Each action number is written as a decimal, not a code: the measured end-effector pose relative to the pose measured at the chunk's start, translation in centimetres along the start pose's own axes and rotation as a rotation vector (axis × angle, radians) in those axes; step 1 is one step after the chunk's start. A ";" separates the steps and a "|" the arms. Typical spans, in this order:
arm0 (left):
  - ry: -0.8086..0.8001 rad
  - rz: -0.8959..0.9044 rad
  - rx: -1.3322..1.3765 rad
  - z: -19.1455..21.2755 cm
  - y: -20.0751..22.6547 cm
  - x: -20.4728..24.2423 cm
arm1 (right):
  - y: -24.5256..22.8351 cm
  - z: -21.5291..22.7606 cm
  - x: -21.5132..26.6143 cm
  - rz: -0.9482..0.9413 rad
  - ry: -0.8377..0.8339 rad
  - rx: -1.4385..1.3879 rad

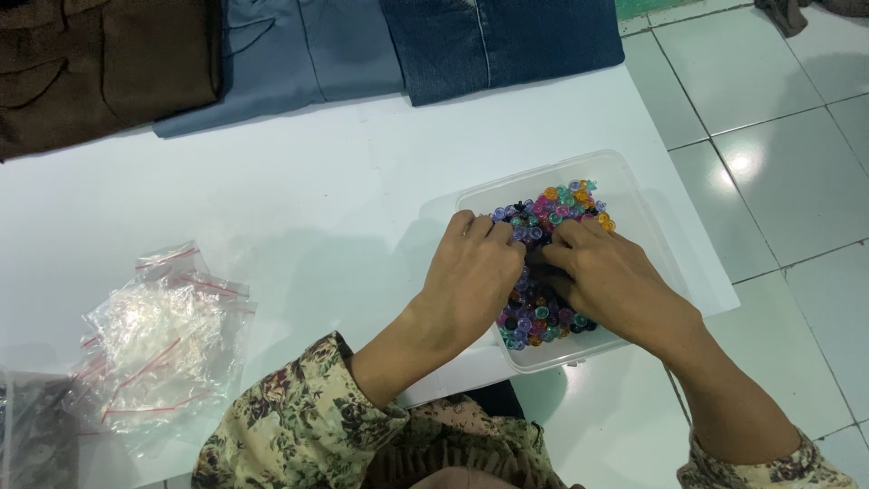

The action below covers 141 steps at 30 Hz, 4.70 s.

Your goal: Sorting small plastic buttons by color and packing them into small zip-lock bags.

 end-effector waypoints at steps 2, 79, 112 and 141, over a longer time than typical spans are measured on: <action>0.014 -0.005 0.000 -0.1 -0.1 0.0 | -0.3 0.4 0.1 -0.018 -0.024 -0.023; 0.540 0.112 -0.022 1.6 1.4 5.5 | -1.0 1.6 4.1 -0.180 0.428 -0.290; 0.576 0.124 -0.101 -0.7 2.1 3.2 | -2.2 1.0 4.2 -0.347 0.296 -0.317; 0.639 0.465 0.209 0.9 -8.8 21.3 | -14.8 2.9 6.8 0.348 0.753 -0.390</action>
Point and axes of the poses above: each hand's wrist, its own x-axis away from the middle knuckle, its own z-axis out of the back of the hand, y = z × x, the point moved 5 cm from there along -x, towards the middle knuckle, and after that the axes turned 2 degrees about -x, right-handed, at the moved point
